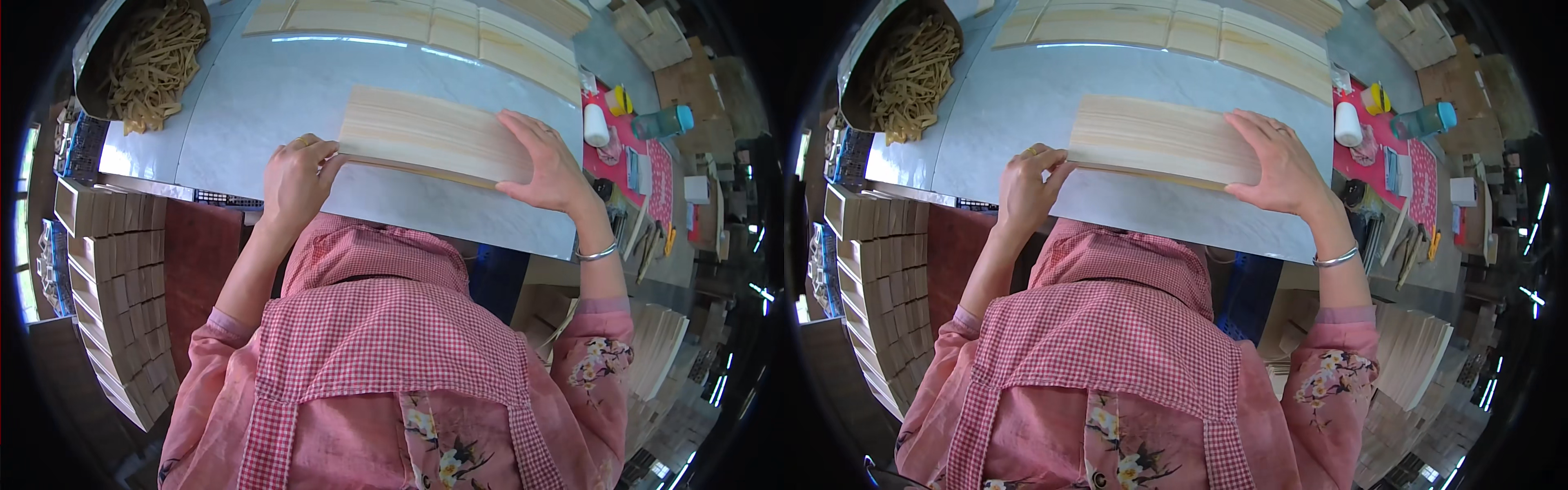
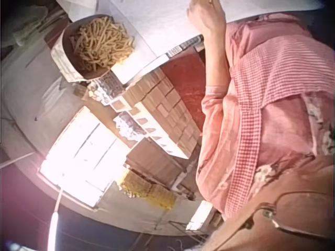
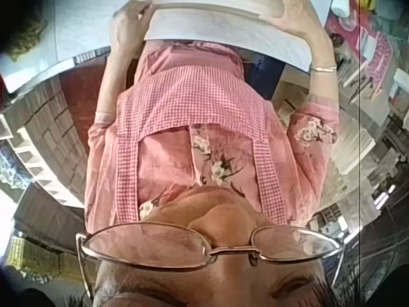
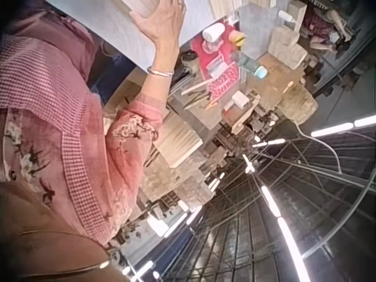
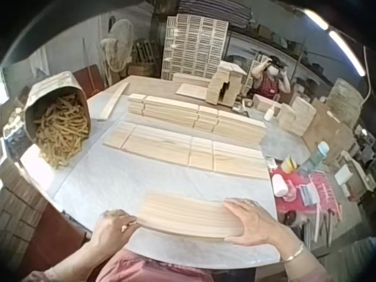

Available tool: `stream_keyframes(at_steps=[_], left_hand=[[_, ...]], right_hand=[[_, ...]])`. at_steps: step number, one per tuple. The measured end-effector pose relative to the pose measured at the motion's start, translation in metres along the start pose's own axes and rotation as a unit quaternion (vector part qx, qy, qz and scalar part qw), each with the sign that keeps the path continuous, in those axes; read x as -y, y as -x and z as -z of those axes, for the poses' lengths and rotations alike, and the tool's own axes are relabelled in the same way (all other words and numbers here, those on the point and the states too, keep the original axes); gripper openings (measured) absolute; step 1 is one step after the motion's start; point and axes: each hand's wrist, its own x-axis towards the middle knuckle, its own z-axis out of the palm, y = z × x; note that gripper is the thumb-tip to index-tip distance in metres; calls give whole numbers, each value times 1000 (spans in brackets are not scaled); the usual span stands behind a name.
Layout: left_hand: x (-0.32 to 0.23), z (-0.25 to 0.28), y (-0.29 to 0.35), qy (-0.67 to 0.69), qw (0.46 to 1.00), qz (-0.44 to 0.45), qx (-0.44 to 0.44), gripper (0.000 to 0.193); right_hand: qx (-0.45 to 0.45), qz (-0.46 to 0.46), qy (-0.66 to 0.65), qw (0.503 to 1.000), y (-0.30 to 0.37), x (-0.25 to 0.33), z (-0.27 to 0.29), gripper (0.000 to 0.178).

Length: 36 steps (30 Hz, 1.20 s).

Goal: Assemble small wooden boxes using glue and a pneumatic nail gun.

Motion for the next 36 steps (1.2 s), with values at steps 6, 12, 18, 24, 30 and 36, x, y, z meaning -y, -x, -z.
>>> stream_keyframes(at_steps=[6,12,18,24,30,36], left_hand=[[3,-1,-1,-56,997,-53,-28,10],[-3,6,0,-54,997,-45,-11,9],[1,4,7,-28,999,-39,-16,8],[4,5,0,-74,996,-36,33,6],[-5,7,-5,-31,999,-26,22,7],[-6,6,-6,-20,999,-25,12,10]], right_hand=[[2,52,34,998,-8,-18,-10,90],[73,6,51,996,-12,-7,-4,92],[71,20,16,997,-8,-4,-7,87],[-53,52,137,988,15,-10,-27,83],[-204,-115,-35,971,68,-7,-42,41],[-222,-194,-31,955,77,9,-47,14]])
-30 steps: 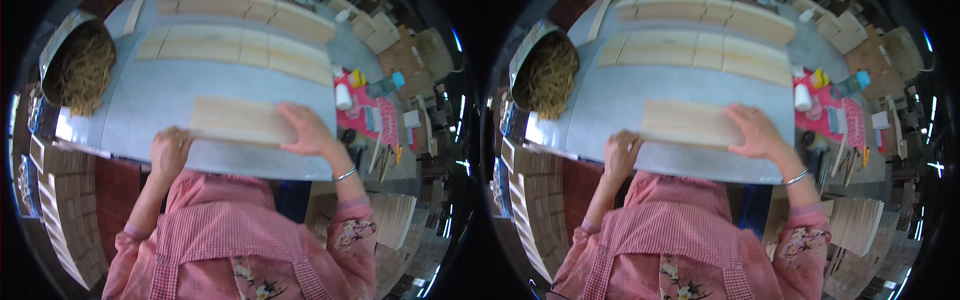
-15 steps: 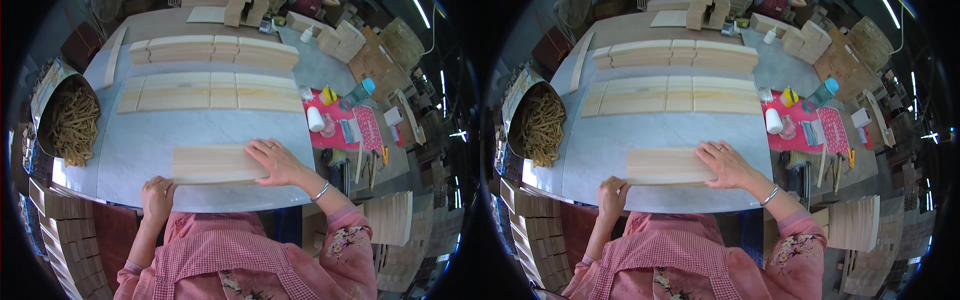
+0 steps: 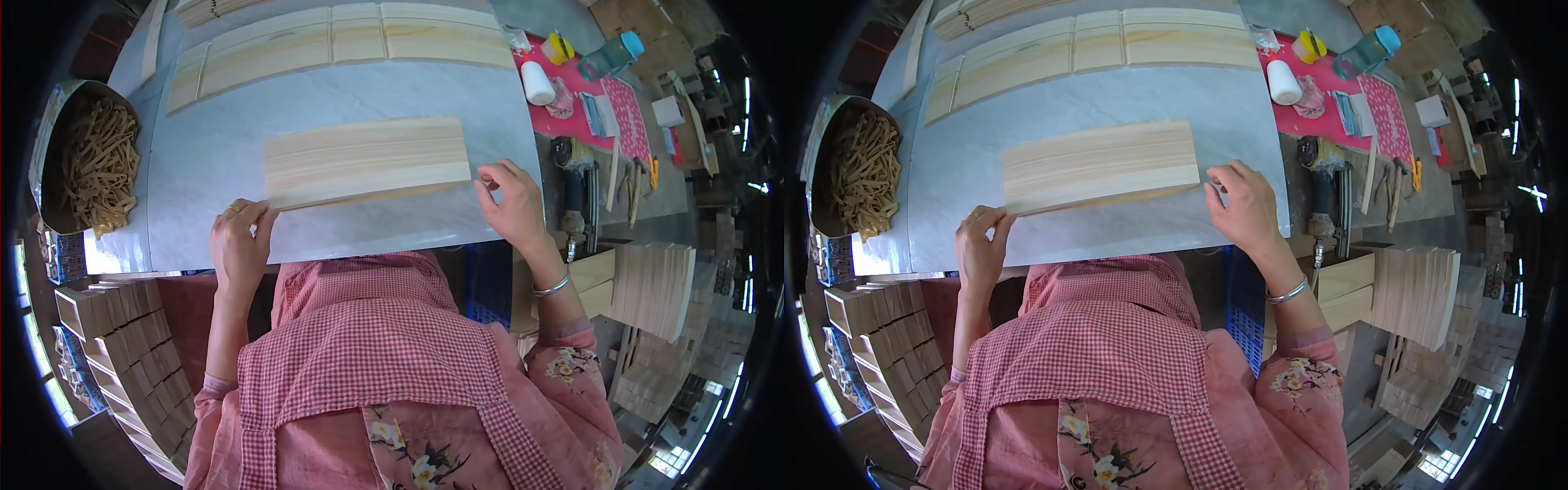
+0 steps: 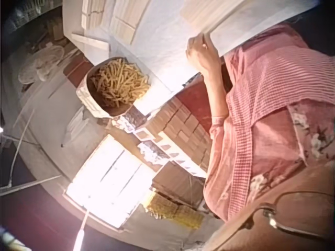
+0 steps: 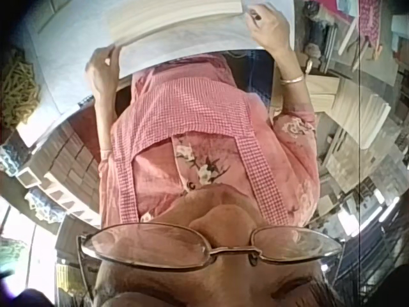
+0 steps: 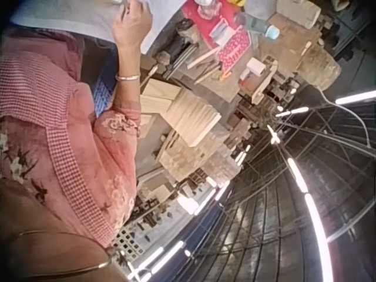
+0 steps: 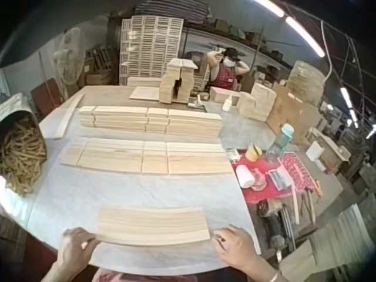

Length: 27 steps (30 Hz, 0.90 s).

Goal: Assemble small wooden boxes using glue and a pneumatic nail gun.

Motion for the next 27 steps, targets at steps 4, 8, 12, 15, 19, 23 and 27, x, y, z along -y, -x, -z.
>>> stream_keyframes(at_steps=[4,8,12,15,19,23,27], left_hand=[[-1,2,1,-3,1000,-3,4,10],[-2,3,1,-5,1000,-2,8,10],[-1,4,1,3,1000,4,18,9],[1,6,-1,12,999,2,30,9],[-5,10,-2,5,999,-9,44,9],[-25,25,-18,-23,997,0,69,10],[-82,32,-43,-90,989,-45,112,17]], right_hand=[[10,3,27,1000,1,13,-1,8],[19,16,51,998,0,12,-2,7],[30,23,45,998,-1,6,-6,7],[9,60,23,998,0,-1,-10,7],[12,34,-46,998,0,-7,-8,7],[0,-23,-152,988,-8,-13,-4,8],[-51,-102,-265,957,-18,-23,-7,8]])
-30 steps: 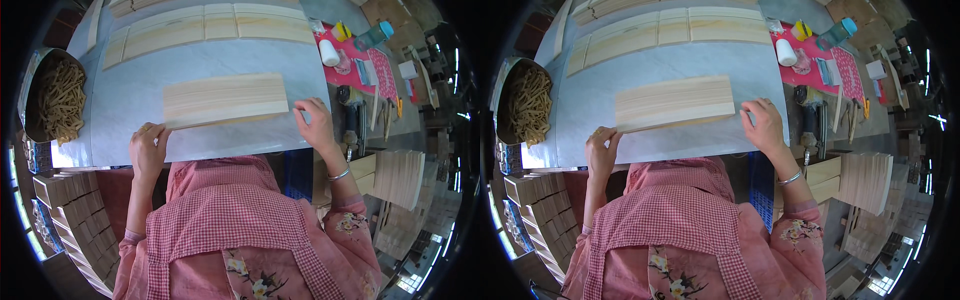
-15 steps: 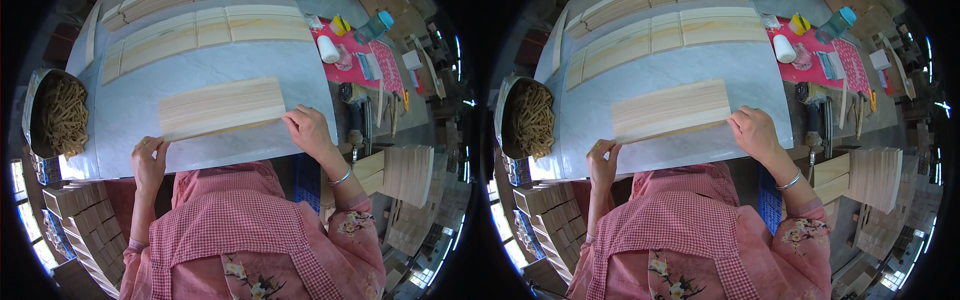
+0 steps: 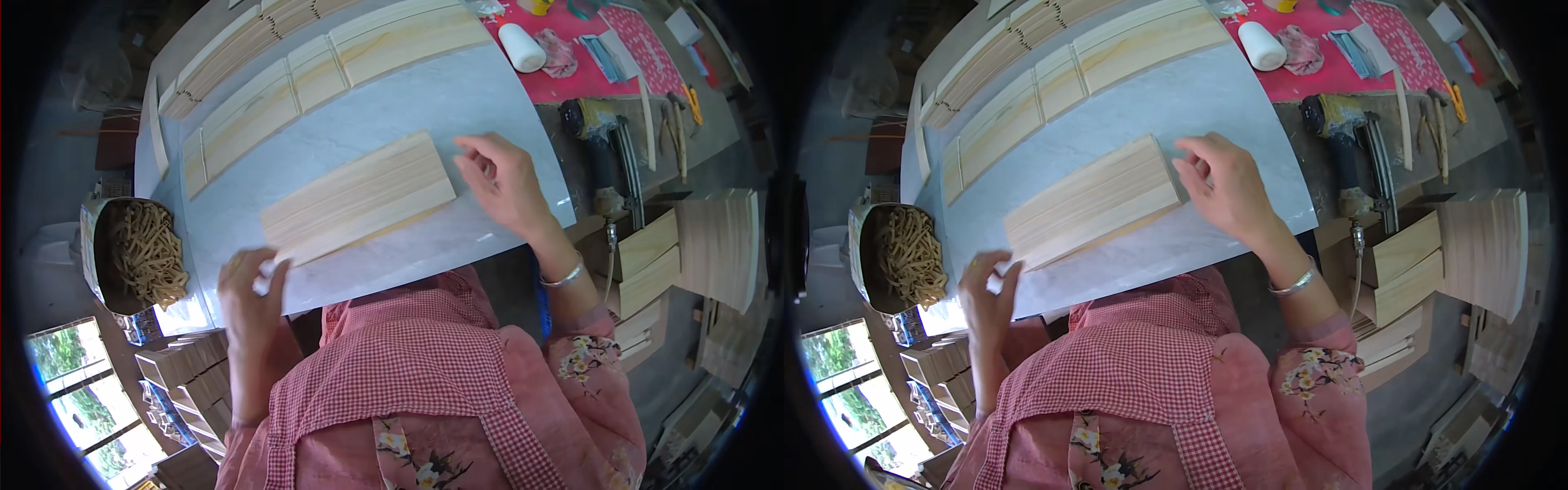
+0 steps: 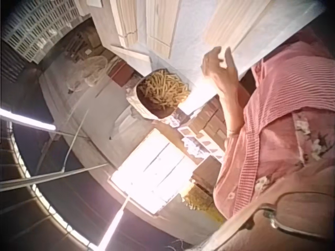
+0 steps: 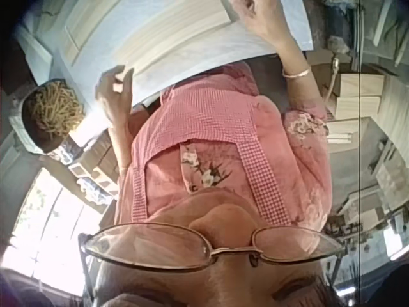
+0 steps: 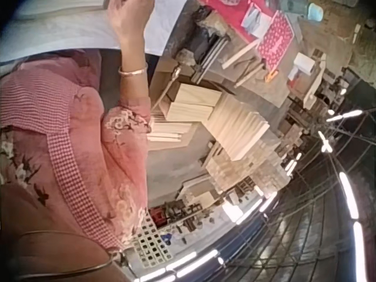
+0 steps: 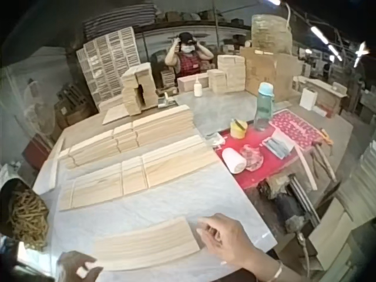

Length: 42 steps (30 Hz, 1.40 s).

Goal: Assemble small wooden boxes using glue and a pneumatic nail gun.

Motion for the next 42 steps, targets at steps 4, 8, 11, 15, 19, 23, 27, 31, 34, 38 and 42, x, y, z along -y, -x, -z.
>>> stream_keyframes(at_steps=[4,8,11,15,19,23,27,31,34,38,42], left_hand=[[-53,-52,-54,52,964,-256,51,48],[-72,-99,-82,36,952,-297,59,50],[-73,-110,-88,60,952,-295,55,49],[-71,-117,-92,91,952,-288,49,47],[-67,-121,-94,129,950,-280,58,45],[-68,-121,-96,132,951,-271,75,44],[-70,-122,-98,134,951,-267,80,44],[-70,-124,-99,139,952,-265,70,43],[-70,-123,-101,147,948,-278,42,42],[-76,-126,-104,161,945,-283,34,42],[-75,-119,-96,153,947,-279,38,44]], right_hand=[[-117,42,4,992,-20,-10,-39,12],[-124,20,39,991,-25,-10,-54,15],[-131,9,53,990,-26,-10,-57,15],[-140,7,53,989,-27,-7,-63,14],[-173,-52,-47,982,-24,0,-71,11],[-178,-80,-73,978,-24,2,-73,9],[-179,-85,-61,978,-26,2,-76,9],[-179,-69,-18,981,-28,2,-78,10],[-190,-32,55,980,-32,7,-77,12],[-195,-41,47,979,-29,-2,-80,10],[-178,-51,17,983,-29,-1,-83,10]])
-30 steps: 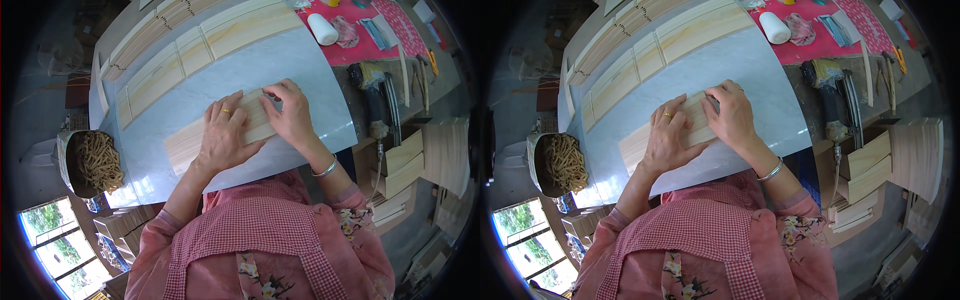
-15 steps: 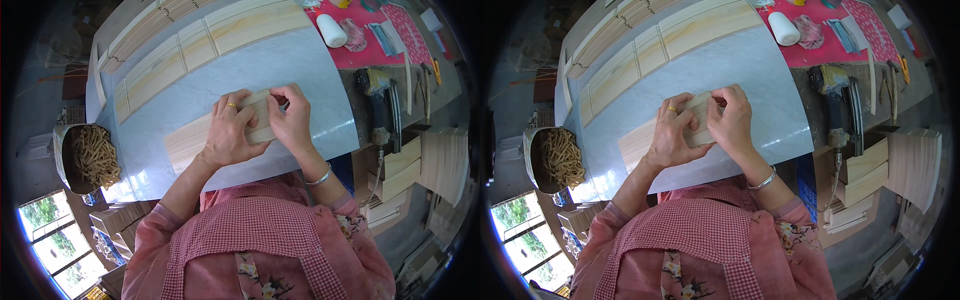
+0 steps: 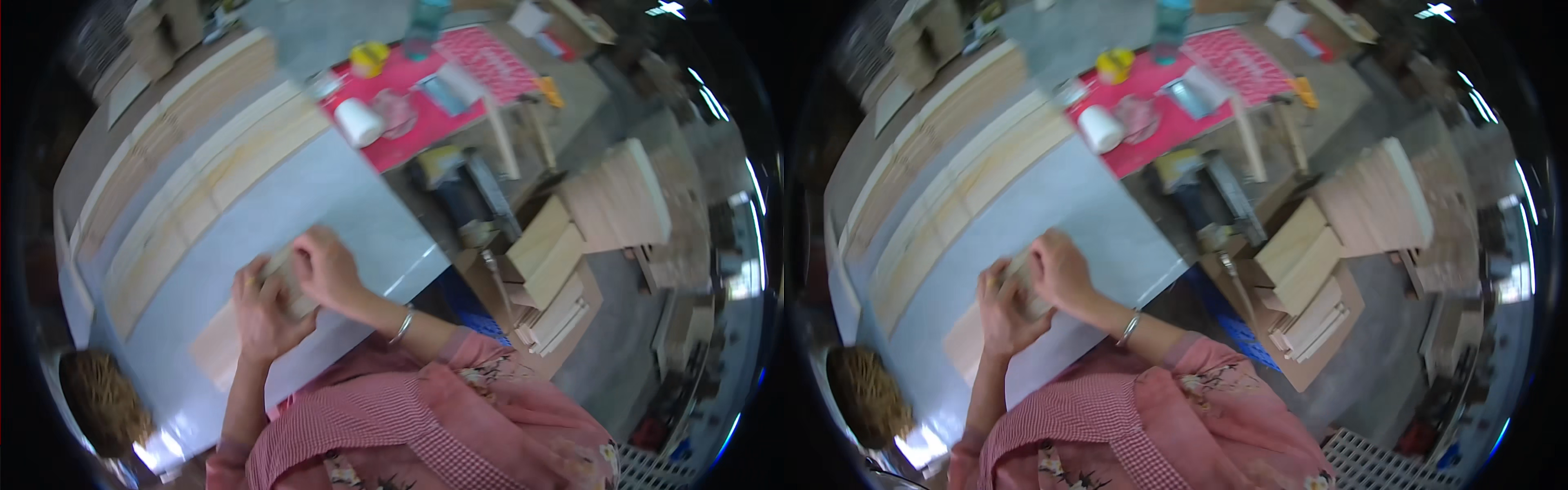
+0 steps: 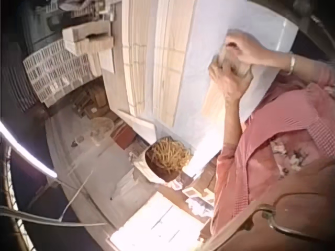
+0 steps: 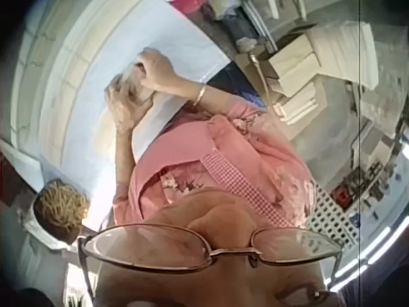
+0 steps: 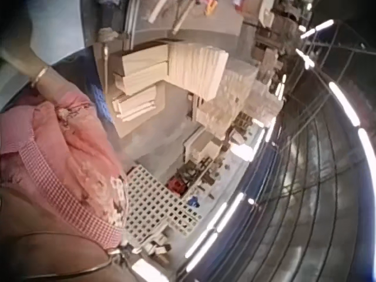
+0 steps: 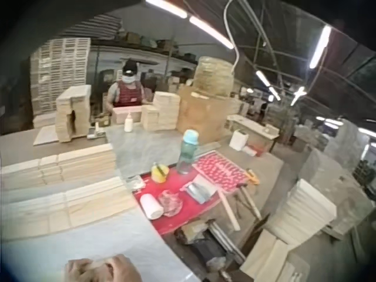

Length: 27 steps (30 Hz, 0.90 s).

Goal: Assemble small wooden boxes using glue and a pneumatic nail gun.

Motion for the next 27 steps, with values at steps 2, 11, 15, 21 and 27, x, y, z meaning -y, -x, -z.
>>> stream_keyframes(at_steps=[2,11,15,21,27], left_hand=[[-4,-1,1,9,1000,15,5,47],[-5,0,3,6,1000,-5,-5,49],[-4,1,4,-5,1000,-15,-6,49],[1,-4,4,-20,1000,-10,-8,49],[-5,-4,4,-17,1000,1,-14,49]], right_hand=[[56,7,13,998,3,-9,15,20],[-42,-82,394,914,8,-77,201,53],[3,-164,422,892,-2,-81,208,51],[0,-173,448,877,-8,-87,201,49],[-27,-138,479,867,-3,-90,200,45]])
